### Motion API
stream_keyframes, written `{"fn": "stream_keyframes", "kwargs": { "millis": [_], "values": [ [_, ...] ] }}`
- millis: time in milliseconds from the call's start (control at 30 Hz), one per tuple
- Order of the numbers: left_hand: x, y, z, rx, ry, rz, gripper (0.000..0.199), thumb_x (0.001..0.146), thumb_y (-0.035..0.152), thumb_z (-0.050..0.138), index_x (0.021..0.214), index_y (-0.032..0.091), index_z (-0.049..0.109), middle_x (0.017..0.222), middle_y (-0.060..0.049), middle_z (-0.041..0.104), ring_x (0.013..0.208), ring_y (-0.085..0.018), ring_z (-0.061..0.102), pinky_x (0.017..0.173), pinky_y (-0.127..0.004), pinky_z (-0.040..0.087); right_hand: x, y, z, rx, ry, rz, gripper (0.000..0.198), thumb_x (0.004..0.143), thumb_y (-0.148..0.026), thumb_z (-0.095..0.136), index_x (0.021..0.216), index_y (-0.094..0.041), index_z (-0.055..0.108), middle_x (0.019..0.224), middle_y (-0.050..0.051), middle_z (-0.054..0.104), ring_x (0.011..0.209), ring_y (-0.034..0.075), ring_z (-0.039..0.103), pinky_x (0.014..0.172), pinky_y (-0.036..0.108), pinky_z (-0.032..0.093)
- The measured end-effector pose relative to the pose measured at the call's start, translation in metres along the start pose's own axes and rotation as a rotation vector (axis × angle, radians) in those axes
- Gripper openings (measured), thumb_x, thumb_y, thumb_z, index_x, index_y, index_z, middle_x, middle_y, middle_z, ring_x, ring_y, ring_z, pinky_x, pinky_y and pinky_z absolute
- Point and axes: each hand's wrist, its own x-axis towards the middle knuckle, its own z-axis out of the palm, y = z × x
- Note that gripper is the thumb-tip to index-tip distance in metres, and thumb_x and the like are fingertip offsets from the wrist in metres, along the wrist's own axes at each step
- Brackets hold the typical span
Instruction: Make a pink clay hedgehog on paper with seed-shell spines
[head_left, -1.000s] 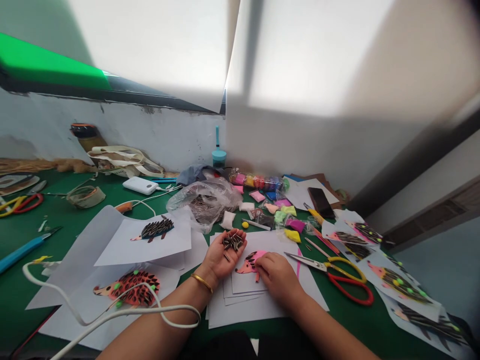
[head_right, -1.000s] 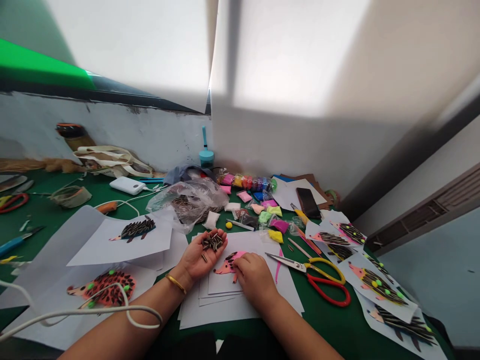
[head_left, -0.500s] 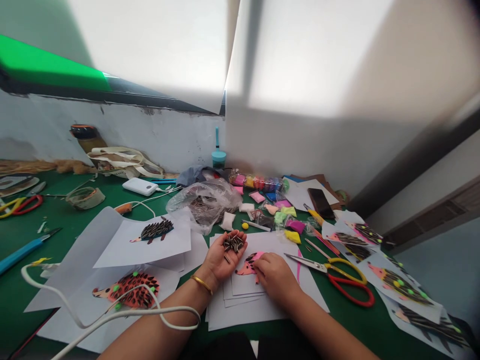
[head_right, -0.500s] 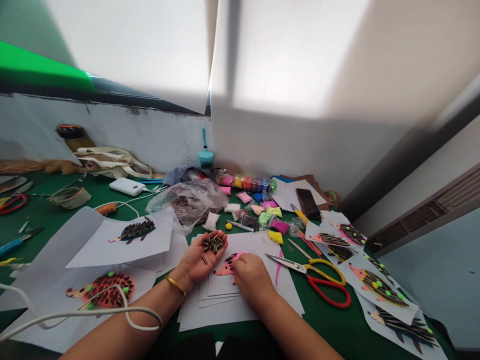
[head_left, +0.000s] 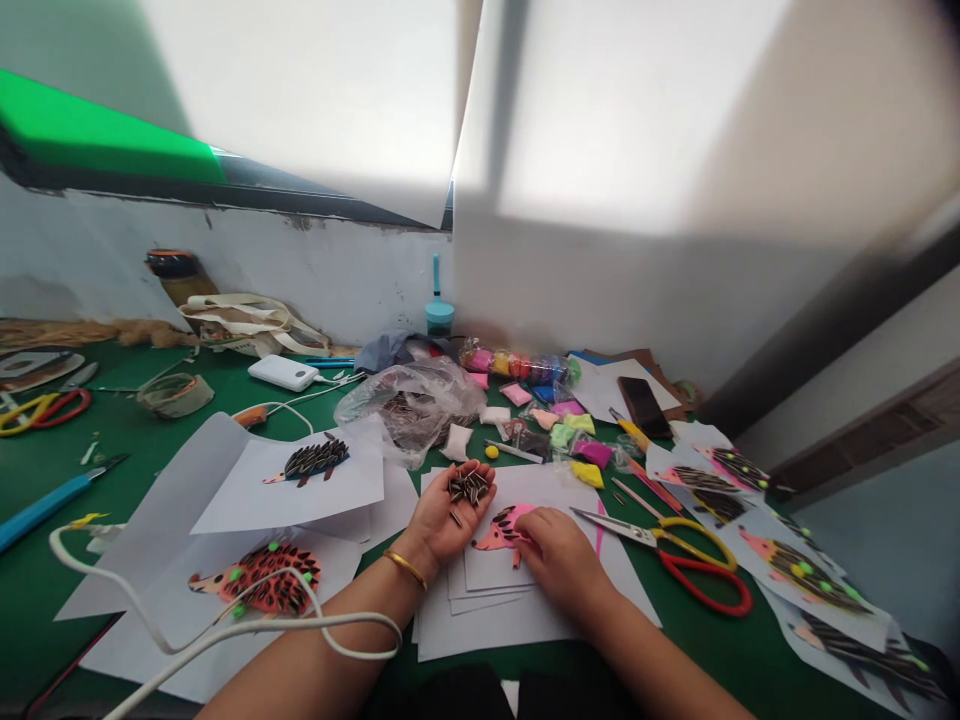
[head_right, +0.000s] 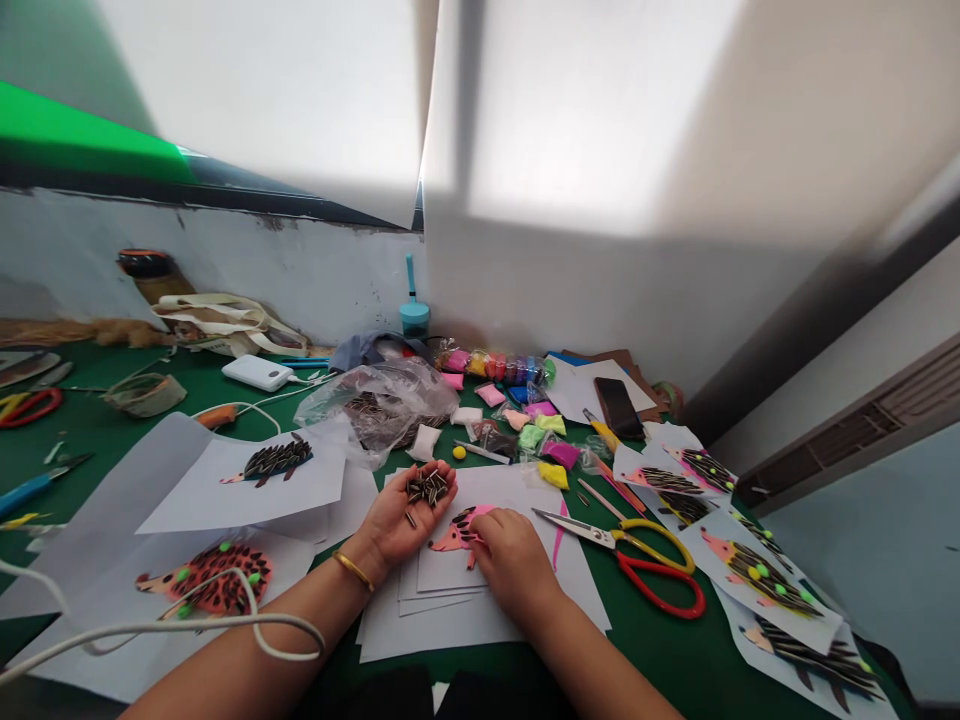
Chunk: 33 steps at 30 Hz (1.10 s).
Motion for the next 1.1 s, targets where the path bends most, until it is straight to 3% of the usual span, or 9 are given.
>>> {"fn": "stream_keyframes", "kwargs": {
  "millis": [567, 900, 1000, 1100],
  "values": [
    [0.0, 0.0, -0.002, -0.001, -0.025, -0.011, 0.017, 0.087, 0.017, 0.048, 0.091, 0.009, 0.063, 0.093, -0.011, 0.068, 0.094, -0.022, 0.066, 0.092, -0.041, 0.049, 0.004, 0.005, 0.009, -0.035, -0.007, -0.054, 0.014, 0.083, -0.012, 0.056, 0.086, -0.021, 0.067, 0.084, 0.004, 0.062, 0.082, 0.018, 0.054, 0.076, 0.03, 0.04],
    [-0.005, -0.004, 0.0, 0.009, -0.118, -0.062, 0.021, 0.09, 0.024, 0.047, 0.095, 0.012, 0.063, 0.104, -0.013, 0.067, 0.104, -0.023, 0.062, 0.093, -0.04, 0.047, 0.016, -0.019, -0.013, 0.028, 0.084, -0.085, 0.011, 0.085, -0.017, 0.056, 0.088, -0.022, 0.065, 0.084, 0.004, 0.058, 0.082, 0.018, 0.051, 0.074, 0.031, 0.036],
    [-0.01, -0.005, 0.003, 0.017, -0.161, -0.101, 0.026, 0.092, 0.028, 0.044, 0.097, 0.011, 0.063, 0.098, -0.013, 0.068, 0.095, -0.022, 0.065, 0.085, -0.035, 0.051, 0.036, -0.034, -0.015, -0.014, 0.097, -0.142, 0.009, 0.084, -0.019, 0.057, 0.086, -0.022, 0.066, 0.084, 0.003, 0.059, 0.085, 0.019, 0.051, 0.076, 0.031, 0.035],
    [-0.012, -0.005, 0.004, 0.049, -0.177, -0.166, 0.032, 0.094, 0.033, 0.039, 0.092, 0.012, 0.063, 0.079, -0.009, 0.069, 0.07, -0.017, 0.068, 0.067, -0.028, 0.053, 0.059, -0.047, -0.01, -0.075, 0.07, -0.179, 0.01, 0.086, -0.024, 0.056, 0.088, -0.022, 0.066, 0.087, 0.004, 0.06, 0.087, 0.019, 0.05, 0.076, 0.031, 0.033]
  ]
}}
